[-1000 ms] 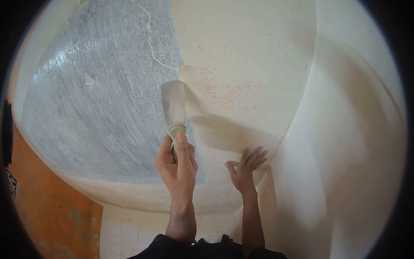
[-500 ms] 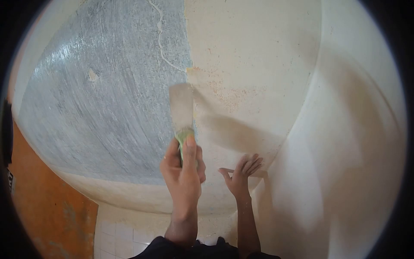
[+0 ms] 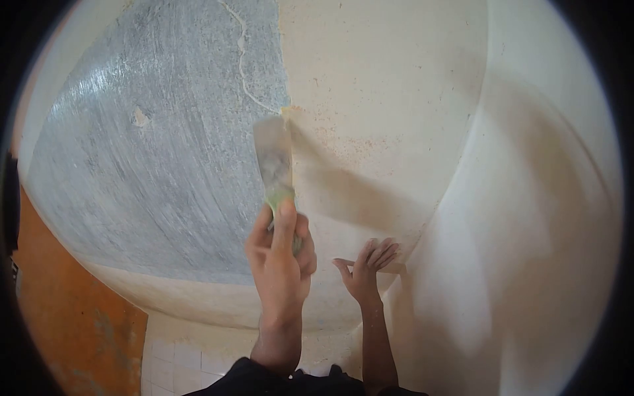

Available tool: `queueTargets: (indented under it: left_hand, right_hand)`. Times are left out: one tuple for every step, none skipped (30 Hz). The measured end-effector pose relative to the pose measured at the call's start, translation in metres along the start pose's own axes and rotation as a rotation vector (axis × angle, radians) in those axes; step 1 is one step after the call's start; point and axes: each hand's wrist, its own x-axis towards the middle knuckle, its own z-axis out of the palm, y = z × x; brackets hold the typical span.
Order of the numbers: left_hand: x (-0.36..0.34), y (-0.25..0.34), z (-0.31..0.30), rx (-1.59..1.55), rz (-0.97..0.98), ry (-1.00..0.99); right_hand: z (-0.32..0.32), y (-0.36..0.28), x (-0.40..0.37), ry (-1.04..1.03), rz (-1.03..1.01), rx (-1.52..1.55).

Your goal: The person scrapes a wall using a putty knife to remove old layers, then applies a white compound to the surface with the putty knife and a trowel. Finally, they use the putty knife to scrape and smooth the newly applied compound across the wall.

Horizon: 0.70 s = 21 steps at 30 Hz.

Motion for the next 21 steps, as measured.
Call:
queueTargets:
  left_hand:
    - [0.001,0.003,0.004,-0.013,0.024,-0.001]
    - [-0.001,0.001,0.004,-0.014,0.022,0.004]
    - [-0.002,-0.003,0.004,0.004,0.036,0.005]
    - [-0.001,-0.004,0.004,0.023,0.054,0.003]
    - [-0.003,-0.002,0.005,0.026,0.061,-0.002]
    - [-0.006,0.0,0.005,-0.002,0.022,0.008]
    - [-0.008,0.003,0.006,-0.031,-0.019,0.02]
    - [-0.006,0.006,0.009,-0.031,-0.019,0.02]
    - [-0.001,0.01,0.013,-0.026,-0.007,0.021]
    - [0.001,0.011,0.015,-0.022,0.007,0.023]
    - [-0.002,0.009,0.013,-0.025,0.012,0.025]
    - [-0.009,0.005,0.01,-0.04,-0.01,0.027]
    - [-0.011,0.003,0.008,-0.054,-0.034,0.027]
    - [-0.01,0.004,0.009,-0.053,-0.036,0.022]
    - [-0.011,0.005,0.009,-0.054,-0.039,0.021]
    - [-0.011,0.005,0.008,-0.056,-0.042,0.024]
    - [-0.01,0.004,0.008,-0.057,-0.042,0.026]
    - [-0.009,0.002,0.007,-0.06,-0.044,0.034]
    - [-0.009,0.0,0.006,-0.061,-0.047,0.042]
    - [-0.01,0.002,0.005,-0.059,-0.045,0.04]
    - [-0.01,0.004,0.004,-0.067,-0.06,0.024]
  right_hand:
    - [0.0,0.0,-0.004,-0.005,0.0,0.0]
    - [0.0,0.001,-0.006,-0.011,0.0,0.0]
    - [0.0,0.002,-0.006,-0.011,0.004,0.001]
    - [0.001,0.002,-0.004,-0.007,0.006,0.005]
    - [0.002,0.002,-0.003,0.002,0.005,0.009]
    - [0.002,0.002,-0.004,0.0,0.0,0.01]
    - [0.001,0.002,-0.004,-0.003,-0.005,0.009]
    - [0.0,0.002,-0.004,-0.004,-0.004,0.009]
    - [-0.001,0.001,-0.004,-0.008,-0.002,0.006]
    - [-0.001,0.0,-0.004,-0.011,-0.002,0.005]
    - [-0.001,0.001,-0.004,-0.011,-0.008,0.005]
    - [0.001,0.002,-0.005,-0.001,-0.016,0.002]
    - [0.002,0.003,-0.004,0.01,-0.019,-0.002]
    - [0.002,0.003,-0.003,0.014,-0.017,-0.004]
    - [0.0,0.002,-0.003,0.008,-0.02,-0.004]
    - [-0.002,0.002,-0.003,-0.001,-0.025,-0.003]
    - [-0.002,0.002,-0.001,-0.002,-0.026,-0.003]
    - [-0.002,0.001,-0.001,0.002,-0.025,-0.008]
    - [-0.002,0.0,-0.003,0.007,-0.022,-0.011]
    - [-0.002,-0.001,-0.004,0.009,-0.022,-0.009]
    - [-0.002,0.0,-0.005,0.002,-0.013,0.006]
